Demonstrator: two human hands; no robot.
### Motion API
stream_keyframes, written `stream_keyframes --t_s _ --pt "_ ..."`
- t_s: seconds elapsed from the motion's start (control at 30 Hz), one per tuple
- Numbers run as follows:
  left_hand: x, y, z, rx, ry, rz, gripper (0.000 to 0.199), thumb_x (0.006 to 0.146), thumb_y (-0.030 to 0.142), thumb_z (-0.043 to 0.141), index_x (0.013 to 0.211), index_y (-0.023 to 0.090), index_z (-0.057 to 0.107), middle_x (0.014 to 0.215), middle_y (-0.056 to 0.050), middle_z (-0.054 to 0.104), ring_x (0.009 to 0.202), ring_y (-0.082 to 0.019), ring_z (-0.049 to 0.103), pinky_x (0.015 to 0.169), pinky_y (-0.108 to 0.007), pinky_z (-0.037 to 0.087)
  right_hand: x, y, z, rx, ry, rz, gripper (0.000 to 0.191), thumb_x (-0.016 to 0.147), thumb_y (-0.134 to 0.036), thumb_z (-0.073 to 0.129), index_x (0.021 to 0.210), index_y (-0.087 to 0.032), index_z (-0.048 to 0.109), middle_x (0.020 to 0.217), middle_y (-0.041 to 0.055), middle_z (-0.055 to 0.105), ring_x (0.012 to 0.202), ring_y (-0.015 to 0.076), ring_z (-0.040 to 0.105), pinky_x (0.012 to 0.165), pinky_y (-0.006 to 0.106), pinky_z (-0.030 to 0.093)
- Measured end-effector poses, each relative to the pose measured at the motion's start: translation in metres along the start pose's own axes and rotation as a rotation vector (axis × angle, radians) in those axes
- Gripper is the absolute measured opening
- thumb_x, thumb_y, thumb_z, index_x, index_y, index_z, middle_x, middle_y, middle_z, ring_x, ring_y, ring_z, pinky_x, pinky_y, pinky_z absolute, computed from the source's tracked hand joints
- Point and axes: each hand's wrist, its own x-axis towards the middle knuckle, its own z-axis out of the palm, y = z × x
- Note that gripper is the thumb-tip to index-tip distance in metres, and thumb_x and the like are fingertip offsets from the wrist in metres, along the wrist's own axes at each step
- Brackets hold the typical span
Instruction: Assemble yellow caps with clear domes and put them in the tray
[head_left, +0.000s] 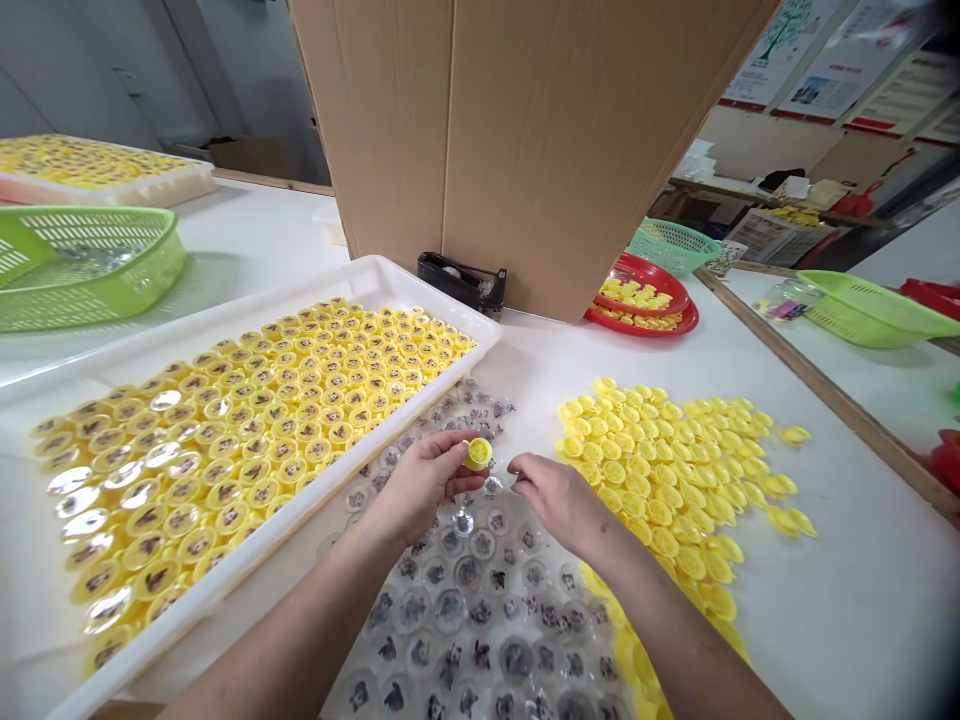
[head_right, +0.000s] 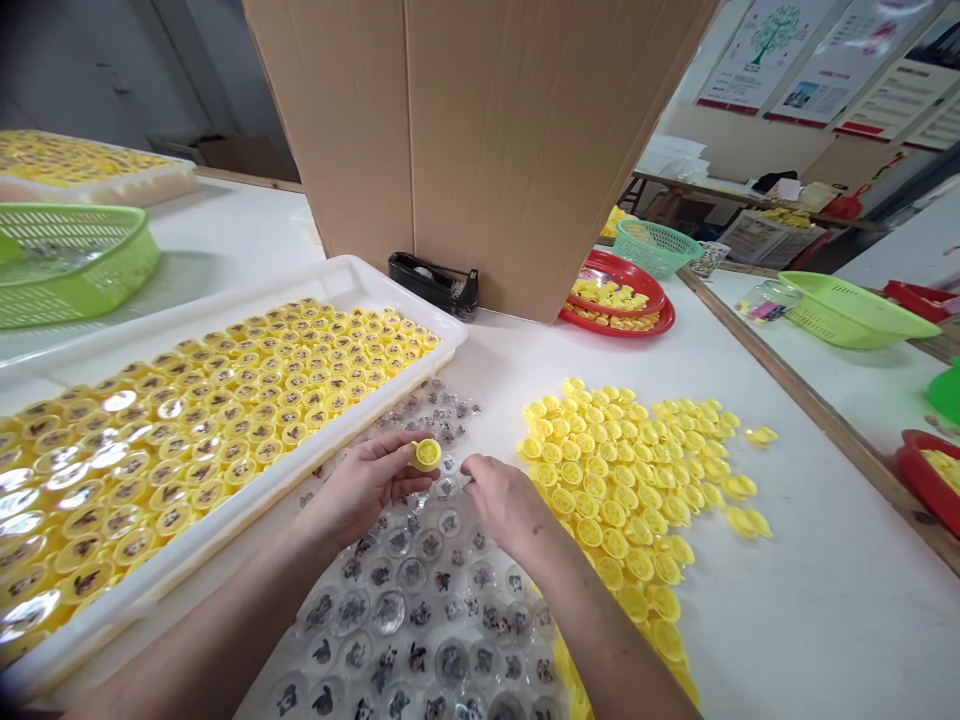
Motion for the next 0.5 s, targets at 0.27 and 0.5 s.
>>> stream_keyframes --t_s 0.27,0.5 --pt "-0.005 -0.002 0.004 0.104 -0.119 0.024 0.025 0.078 0.023 0.062 0.102 0.015 0.06 0.077 -0.004 0.067 0.067 -0.014 0.065 0.067 -0.026 0.053 0.006 -0.023 -0.036 0.667 -0.16 -0.028 0.023 0.084 -0.018 0.049 0.103 -0.026 0.059 0.081 -0.0031 0.056 0.066 0.0102 0.06 0.063 0.026 0.051" --pt "-0.008 -0.004 0.013 0.213 -0.078 0.061 0.023 0.082 0.022 0.056 0.102 0.012 0.061 0.08 -0.006 0.066 0.069 -0.014 0.064 0.07 -0.029 0.054 0.011 -0.017 -0.023 0.623 0.002 -0.007 0.023 0.076 -0.017 0.061 0.097 -0.025 0.065 0.098 -0.0004 0.055 0.064 0.0086 0.059 0.061 0.025 0.051"
